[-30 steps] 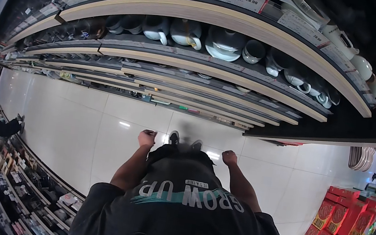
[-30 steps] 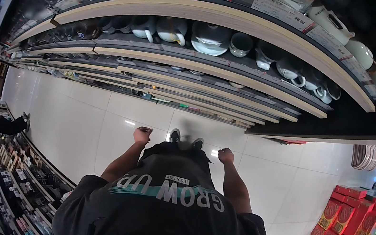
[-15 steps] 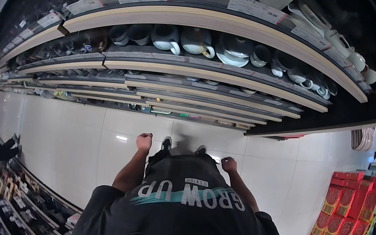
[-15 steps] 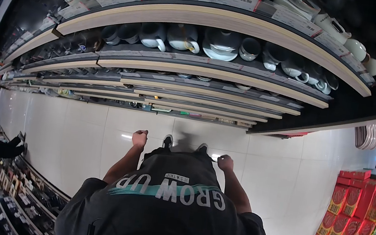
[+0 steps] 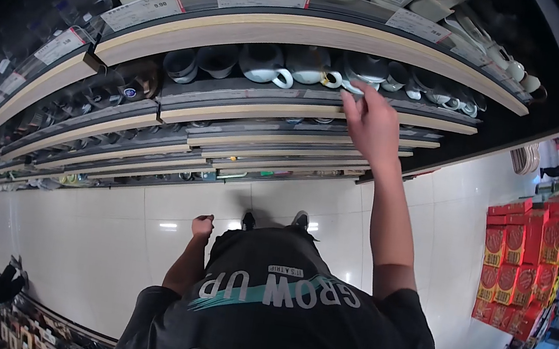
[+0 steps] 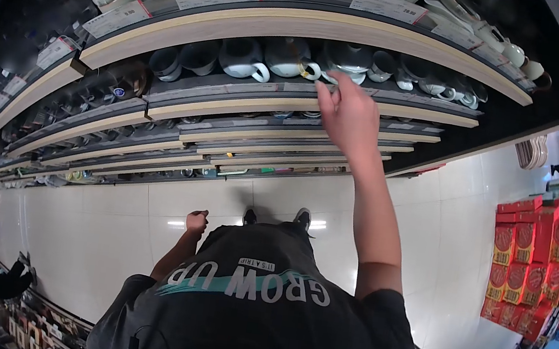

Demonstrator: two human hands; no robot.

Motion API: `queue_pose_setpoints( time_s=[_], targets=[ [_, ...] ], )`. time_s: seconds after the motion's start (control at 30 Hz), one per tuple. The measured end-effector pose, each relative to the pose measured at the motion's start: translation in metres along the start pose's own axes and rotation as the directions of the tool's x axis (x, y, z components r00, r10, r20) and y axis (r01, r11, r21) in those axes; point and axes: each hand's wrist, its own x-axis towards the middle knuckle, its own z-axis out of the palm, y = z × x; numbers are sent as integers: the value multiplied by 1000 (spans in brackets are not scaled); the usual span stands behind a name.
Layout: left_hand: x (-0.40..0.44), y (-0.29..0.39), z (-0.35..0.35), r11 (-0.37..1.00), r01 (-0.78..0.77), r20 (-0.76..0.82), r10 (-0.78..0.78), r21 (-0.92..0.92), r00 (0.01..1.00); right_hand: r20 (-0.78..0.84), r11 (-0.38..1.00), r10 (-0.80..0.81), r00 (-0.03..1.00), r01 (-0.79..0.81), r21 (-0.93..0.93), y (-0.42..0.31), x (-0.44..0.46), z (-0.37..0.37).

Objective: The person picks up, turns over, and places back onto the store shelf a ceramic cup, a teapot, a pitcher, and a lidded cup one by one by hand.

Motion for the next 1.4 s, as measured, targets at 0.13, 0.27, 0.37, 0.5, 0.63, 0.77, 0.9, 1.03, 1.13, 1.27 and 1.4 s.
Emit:
queue_pose_setpoints(
  time_s=[0.13,0.27,0.37,0.5,0.63,0.77,0.9,1.03,1.13,1.27,1.4],
  targets=[
    [8,4,-17,1000,14,56,-13,-6,998,124,988,67,990,-48,-146,-9,27,10],
    [19,13,-31,1000,-6,81,5,7,997,218,947,168,961,-96,-306,-8,42,21],
    [28,20,-37,999,-25,102,21,40,995,279,942,219,935,-128,-311,-11,50,25],
    [30,33,-36,996,-48,153,36,72,988,343,943,207,916,-94,-319,-4,57,32],
    [32,36,-25,997,-46,190,32,68,981,279,951,167,946,-80,-298,-3,51,41],
    [31,32,-12,996,-52,210,36,70,977,191,959,173,966,-121,-254,-7,44,41],
    [25,30,-7,996,-49,230,30,76,973,69,970,133,989,-115,-213,-6,38,34],
    [22,29,-6,996,-53,239,35,72,971,30,975,93,995,-84,-207,-7,32,18],
    [19,36,1,982,-191,151,188,7,971,-1,992,54,999,-54,-116,-9,23,5],
    [15,69,15,928,-321,100,343,-188,934,64,983,69,996,-57,-174,-21,2,-23],
    [-70,183,12,871,-394,422,487,-293,765,186,987,133,974,-113,-113,-33,-25,-48]
  ],
)
